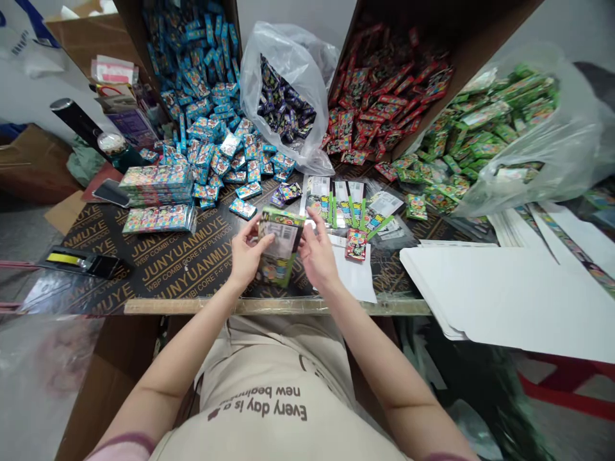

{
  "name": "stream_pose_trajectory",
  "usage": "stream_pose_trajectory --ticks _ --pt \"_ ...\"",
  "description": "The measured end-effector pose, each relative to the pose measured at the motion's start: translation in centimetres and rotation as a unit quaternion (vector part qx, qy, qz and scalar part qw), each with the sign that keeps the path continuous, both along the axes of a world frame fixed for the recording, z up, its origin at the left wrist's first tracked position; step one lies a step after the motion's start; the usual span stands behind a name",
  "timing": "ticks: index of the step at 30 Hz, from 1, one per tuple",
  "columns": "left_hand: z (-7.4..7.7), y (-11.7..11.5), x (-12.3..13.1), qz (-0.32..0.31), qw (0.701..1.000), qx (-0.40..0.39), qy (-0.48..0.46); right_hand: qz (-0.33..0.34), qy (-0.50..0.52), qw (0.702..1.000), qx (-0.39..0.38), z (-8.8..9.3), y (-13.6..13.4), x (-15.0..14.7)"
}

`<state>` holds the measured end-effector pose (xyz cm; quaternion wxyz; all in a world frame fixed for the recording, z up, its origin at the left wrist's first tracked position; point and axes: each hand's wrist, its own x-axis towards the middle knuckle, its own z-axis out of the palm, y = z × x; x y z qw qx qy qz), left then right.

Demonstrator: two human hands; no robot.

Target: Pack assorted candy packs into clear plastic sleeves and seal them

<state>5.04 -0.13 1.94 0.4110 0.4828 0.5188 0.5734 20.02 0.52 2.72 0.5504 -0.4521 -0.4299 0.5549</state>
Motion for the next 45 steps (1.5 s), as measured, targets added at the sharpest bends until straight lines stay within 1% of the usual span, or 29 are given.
stream_pose_trajectory --ticks 2,4,5,7,10,12,14,16,18,20,22,23,24,26,28,29,31,33,37,39,41,43,45 --pt "-0.4 -0.3 1.8 -0.004 0.99 -0.043 -0.131 -0.061 0.027 0.998 -0.01 0.7 0.8 -1.1" --pt "-0.7 -0.9 3.0 0.003 0.975 -0.072 -0.209 -0.1 0.04 0.994 -0.021 1.2 1.5 -1.5" --pt "-0.7 -1.2 3.4 0.009 0.968 -0.084 -0.237 -0.103 0.043 0.993 -0.028 1.5 1.7 -1.5" --pt "-0.5 -1.4 3.7 0.016 0.951 -0.117 -0.286 -0.09 0.048 0.994 -0.036 1.8 1.8 -1.2" --pt "0.4 -0.7 3.2 0.015 0.921 -0.181 -0.346 -0.062 0.06 0.996 -0.031 2.1 1.5 -0.9" --pt "1.0 -0.1 2.7 0.001 0.906 -0.215 -0.365 -0.048 0.066 0.996 -0.029 2.3 1.2 -0.8" --pt "1.6 0.5 2.2 -0.033 0.896 -0.243 -0.37 -0.036 0.081 0.995 -0.034 2.4 0.9 -0.6" --pt "2.0 0.8 1.8 -0.066 0.893 -0.262 -0.36 -0.016 0.123 0.991 -0.06 2.5 0.7 0.0" --pt "2.3 1.0 1.5 -0.073 0.898 -0.266 -0.343 0.011 0.162 0.981 -0.102 2.5 0.7 0.8" --pt "2.6 1.1 1.4 -0.063 0.91 -0.246 -0.329 0.045 0.176 0.973 -0.144 2.5 0.9 1.4" --pt "2.8 1.1 1.8 -0.032 0.926 -0.196 -0.323 0.065 0.174 0.969 -0.166 2.4 1.0 1.7" --pt "2.8 1.0 2.2 -0.007 0.934 -0.158 -0.321 0.062 0.174 0.97 -0.158 2.3 1.0 1.6" --pt "2.9 0.8 2.6 0.018 0.94 -0.119 -0.319 0.045 0.174 0.974 -0.134 2.1 0.9 1.4" --pt "2.8 0.5 3.5 0.06 0.948 -0.052 -0.309 -0.026 0.171 0.984 -0.047 1.6 0.4 0.7" --pt "2.7 0.2 4.1 0.08 0.954 -0.02 -0.289 -0.102 0.16 0.981 0.039 1.1 -0.3 -0.1" --pt "2.6 0.1 4.2 0.08 0.958 -0.016 -0.276 -0.13 0.151 0.978 0.062 0.8 -0.5 -0.4" --pt "2.5 0.1 4.3 0.073 0.965 -0.014 -0.252 -0.158 0.123 0.977 0.072 0.5 -0.8 -0.6" --pt "2.4 0.2 4.0 0.06 0.969 -0.014 -0.239 -0.162 0.083 0.981 0.068 0.4 -0.9 -0.5" --pt "2.4 0.5 2.9 0.032 0.975 -0.036 -0.215 -0.112 -0.013 0.991 0.077 0.8 -0.6 0.5" --pt "2.6 0.5 2.2 -0.002 0.987 -0.038 -0.156 -0.088 -0.059 0.991 0.085 1.1 -0.5 1.0" --pt "3.1 0.4 1.3 -0.035 0.997 -0.011 -0.061 -0.068 -0.091 0.989 0.094 1.5 -0.5 1.5" --pt "3.5 0.3 0.6 -0.058 0.997 0.027 0.031 -0.044 -0.109 0.988 0.097 1.9 -0.5 1.8" --pt "4.0 0.3 0.0 -0.075 0.992 0.051 0.085 -0.022 -0.117 0.989 0.093 2.3 -0.5 2.1"
